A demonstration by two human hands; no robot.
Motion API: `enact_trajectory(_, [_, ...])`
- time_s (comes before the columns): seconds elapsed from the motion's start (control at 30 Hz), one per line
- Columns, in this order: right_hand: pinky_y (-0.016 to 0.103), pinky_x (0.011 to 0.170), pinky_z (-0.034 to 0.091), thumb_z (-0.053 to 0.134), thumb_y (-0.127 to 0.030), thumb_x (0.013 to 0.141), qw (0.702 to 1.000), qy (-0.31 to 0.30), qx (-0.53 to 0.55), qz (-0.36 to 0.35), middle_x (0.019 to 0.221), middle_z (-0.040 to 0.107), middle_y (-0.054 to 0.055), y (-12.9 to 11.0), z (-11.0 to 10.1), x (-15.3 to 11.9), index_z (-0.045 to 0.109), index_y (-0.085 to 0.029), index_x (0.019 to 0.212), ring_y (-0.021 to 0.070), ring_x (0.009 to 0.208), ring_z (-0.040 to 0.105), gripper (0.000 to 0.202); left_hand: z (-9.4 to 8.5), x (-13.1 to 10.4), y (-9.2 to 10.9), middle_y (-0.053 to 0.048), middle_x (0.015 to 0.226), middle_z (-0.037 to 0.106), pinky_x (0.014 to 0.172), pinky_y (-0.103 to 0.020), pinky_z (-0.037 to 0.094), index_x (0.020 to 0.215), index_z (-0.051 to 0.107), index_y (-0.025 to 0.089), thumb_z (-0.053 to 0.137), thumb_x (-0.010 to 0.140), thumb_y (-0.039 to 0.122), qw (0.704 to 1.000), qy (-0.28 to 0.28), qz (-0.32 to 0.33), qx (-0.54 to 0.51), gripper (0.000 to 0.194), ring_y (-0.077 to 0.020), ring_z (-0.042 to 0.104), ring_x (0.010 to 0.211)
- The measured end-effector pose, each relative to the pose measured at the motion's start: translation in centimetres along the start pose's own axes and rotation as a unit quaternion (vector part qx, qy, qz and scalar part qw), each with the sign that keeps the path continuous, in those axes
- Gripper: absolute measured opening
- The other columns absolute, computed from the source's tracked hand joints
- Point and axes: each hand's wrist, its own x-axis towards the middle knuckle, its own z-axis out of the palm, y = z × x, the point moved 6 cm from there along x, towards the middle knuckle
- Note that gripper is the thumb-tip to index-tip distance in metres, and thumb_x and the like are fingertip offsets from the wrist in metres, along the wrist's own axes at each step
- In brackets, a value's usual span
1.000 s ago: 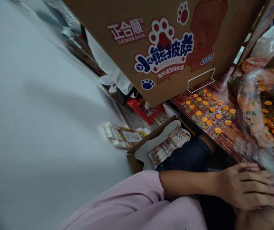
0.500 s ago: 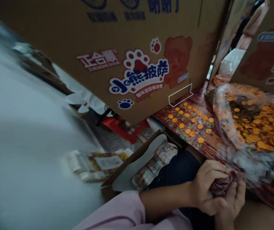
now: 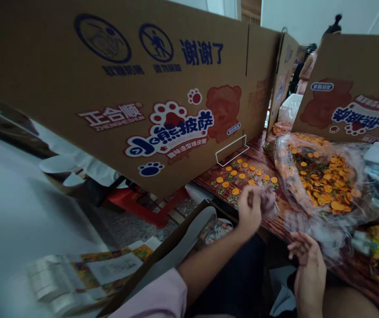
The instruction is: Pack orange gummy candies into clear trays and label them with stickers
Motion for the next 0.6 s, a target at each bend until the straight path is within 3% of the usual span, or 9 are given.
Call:
enact_trajectory(0.1, [0.028,0.052,0.049,0.068,-0.057,0.09,1.0,0.024,0.005,-0.016,0.087,0.075,0.01,-0.1,-0.9,0.0,0.072,-0.015,0.098,0.0173,0.063,0.064,0.042,0.2,9.8,-3.0,-0.01,0.1,0.07,0.091,-0.03,0.052,0.095,0.056,0.018,0.049,0.104,0.032,0.986,0.097,-0.12,0.069,0.018,-0.018,0.066,0.094])
enact_trajectory(0.2, [0.029,0.052,0.049,0.067,-0.058,0.09,0.999,0.03,0.006,-0.025,0.084,0.075,0.01,0.2,-1.3,0.1,0.071,-0.014,0.097,0.0173,0.062,0.064,0.044,1.5,18.0,-4.9,-0.012,0.096,0.07,0.091,-0.033,0.049,0.093,0.057,0.016,0.048,0.105,0.034,0.982,0.082,-0.149,0.086,0.023,-0.0199,0.064,0.095])
enact_trajectory(0.27, [0.03,0.054,0.049,0.067,-0.057,0.091,0.999,0.029,0.01,-0.033,0.083,0.075,0.01,0.2,-1.3,0.3,0.071,-0.014,0.096,0.0173,0.063,0.064,0.044,2.2,21.2,-5.7,-0.011,0.09,0.07,0.093,-0.034,0.048,0.089,0.059,0.016,0.052,0.103,0.038,0.983,0.062,-0.148,0.094,0.027,-0.0212,0.063,0.097])
enact_trajectory(0.33, [0.029,0.055,0.048,0.068,-0.055,0.091,0.998,0.037,0.011,-0.047,0.082,0.074,0.008,0.0,-1.4,0.5,0.072,-0.014,0.095,0.0167,0.063,0.064,0.041,2.5,22.5,-6.0,-0.008,0.086,0.07,0.096,-0.034,0.047,0.085,0.06,0.018,0.057,0.101,0.039,0.984,0.041,-0.14,0.102,0.027,-0.0215,0.062,0.098])
enact_trajectory(0.4, [0.029,0.056,0.047,0.07,-0.051,0.09,0.997,0.054,0.004,-0.062,0.082,0.073,0.006,-0.6,-1.6,0.5,0.072,-0.015,0.094,0.0158,0.063,0.063,0.037,2.2,21.9,-5.8,-0.007,0.088,0.07,0.097,-0.033,0.046,0.082,0.06,0.018,0.061,0.098,0.036,0.986,0.022,-0.127,0.108,0.024,-0.0206,0.062,0.098])
enact_trajectory(0.47, [0.029,0.06,0.046,0.075,-0.049,0.087,0.994,0.08,-0.013,-0.079,0.084,0.073,0.004,-1.5,-2.0,0.3,0.072,-0.017,0.094,0.0148,0.064,0.062,0.033,1.1,19.1,-4.9,-0.007,0.091,0.07,0.096,-0.03,0.047,0.081,0.062,0.019,0.063,0.096,0.03,0.988,0.004,-0.109,0.108,0.019,-0.0191,0.062,0.097])
enact_trajectory(0.53, [0.03,0.063,0.047,0.077,-0.048,0.085,0.987,0.113,-0.048,-0.104,0.086,0.072,0.003,-2.9,-3.0,-0.2,0.071,-0.02,0.093,0.0145,0.064,0.06,0.03,-0.7,13.9,-3.4,-0.007,0.09,0.07,0.092,-0.03,0.048,0.082,0.064,0.019,0.063,0.096,0.027,0.992,-0.031,-0.07,0.104,0.016,-0.0183,0.064,0.092])
enact_trajectory(0.6, [0.033,0.065,0.047,0.077,-0.049,0.086,0.979,0.143,-0.094,-0.115,0.085,0.071,0.003,-4.2,-4.5,-0.9,0.069,-0.022,0.091,0.016,0.064,0.059,0.029,-2.2,6.6,-1.0,-0.007,0.09,0.072,0.09,-0.033,0.05,0.085,0.067,0.02,0.06,0.098,0.029,0.982,-0.14,0.062,0.108,0.017,-0.0198,0.066,0.09])
